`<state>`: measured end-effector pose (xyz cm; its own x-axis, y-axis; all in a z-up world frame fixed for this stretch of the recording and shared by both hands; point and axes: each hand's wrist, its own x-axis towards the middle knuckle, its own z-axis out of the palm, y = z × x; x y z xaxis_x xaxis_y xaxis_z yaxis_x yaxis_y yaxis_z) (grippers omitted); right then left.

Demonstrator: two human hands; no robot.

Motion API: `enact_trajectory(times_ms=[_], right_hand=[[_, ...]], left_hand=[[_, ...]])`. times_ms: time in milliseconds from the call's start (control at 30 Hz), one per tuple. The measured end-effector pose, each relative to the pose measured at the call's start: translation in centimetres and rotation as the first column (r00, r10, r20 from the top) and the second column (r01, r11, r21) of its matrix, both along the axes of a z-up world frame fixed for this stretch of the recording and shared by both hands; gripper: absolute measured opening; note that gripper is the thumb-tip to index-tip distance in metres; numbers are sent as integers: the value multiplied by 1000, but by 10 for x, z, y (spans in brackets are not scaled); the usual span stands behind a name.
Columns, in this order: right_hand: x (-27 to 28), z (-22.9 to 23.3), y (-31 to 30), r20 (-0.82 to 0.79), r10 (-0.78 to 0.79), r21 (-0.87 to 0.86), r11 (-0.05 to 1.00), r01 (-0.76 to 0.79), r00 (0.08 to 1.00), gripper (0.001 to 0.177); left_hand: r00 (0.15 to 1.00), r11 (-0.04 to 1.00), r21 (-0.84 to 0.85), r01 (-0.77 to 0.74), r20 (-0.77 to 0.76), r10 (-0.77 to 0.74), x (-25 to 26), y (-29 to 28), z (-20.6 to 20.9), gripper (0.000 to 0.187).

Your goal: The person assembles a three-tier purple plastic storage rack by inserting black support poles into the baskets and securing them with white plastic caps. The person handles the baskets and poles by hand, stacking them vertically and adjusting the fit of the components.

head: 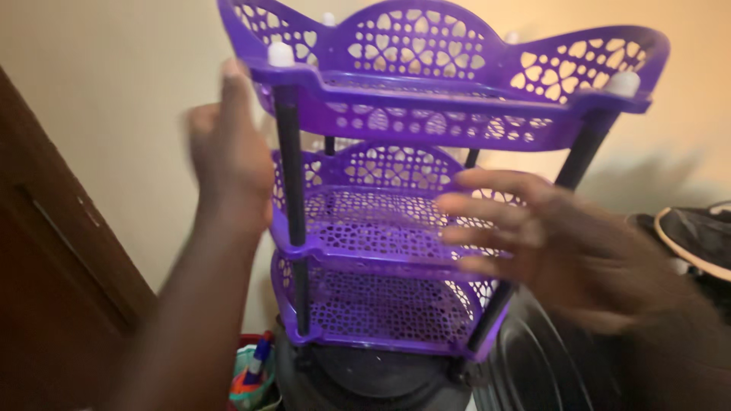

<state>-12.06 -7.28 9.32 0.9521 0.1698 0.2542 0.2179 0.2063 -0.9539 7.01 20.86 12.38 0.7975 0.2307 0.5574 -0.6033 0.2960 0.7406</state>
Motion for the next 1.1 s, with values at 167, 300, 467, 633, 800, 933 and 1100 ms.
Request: enact_trajectory(times_ms=[167,300,467,633,800,933,1100], right_hand=[[-26,-11,-64,125,-205,348,925,151,971,67],[-19,-31,-93,-117,-544,533,672,515,831,47],[8,-58,-114,-400,-594,228,673,704,698,18],[9,-81,-100,-545,-557,104,697,709,627,22],[-8,-91,-86,-542,-493,109,761,639,680,23],[-17,-92,-85,-518,-436,187,782,595,736,22],[-22,-100,-115,-505,-464,205,754,624,727,26]], left_hand=[[960,988,151,-37,-268,77,-74,-21,-83,42],[568,834,-21,551,-723,-393,-110,-66,-148,46],[280,721,-535,440,-682,-676,-81,-119,-192,83],[419,808,-487,332,-691,-589,-37,-158,-210,87],[414,787,-545,290,-670,-616,-30,-177,-223,82],[476,773,-566,286,-617,-627,-30,-183,-217,71],[591,882,-447,149,-675,-442,-42,-165,-203,50]])
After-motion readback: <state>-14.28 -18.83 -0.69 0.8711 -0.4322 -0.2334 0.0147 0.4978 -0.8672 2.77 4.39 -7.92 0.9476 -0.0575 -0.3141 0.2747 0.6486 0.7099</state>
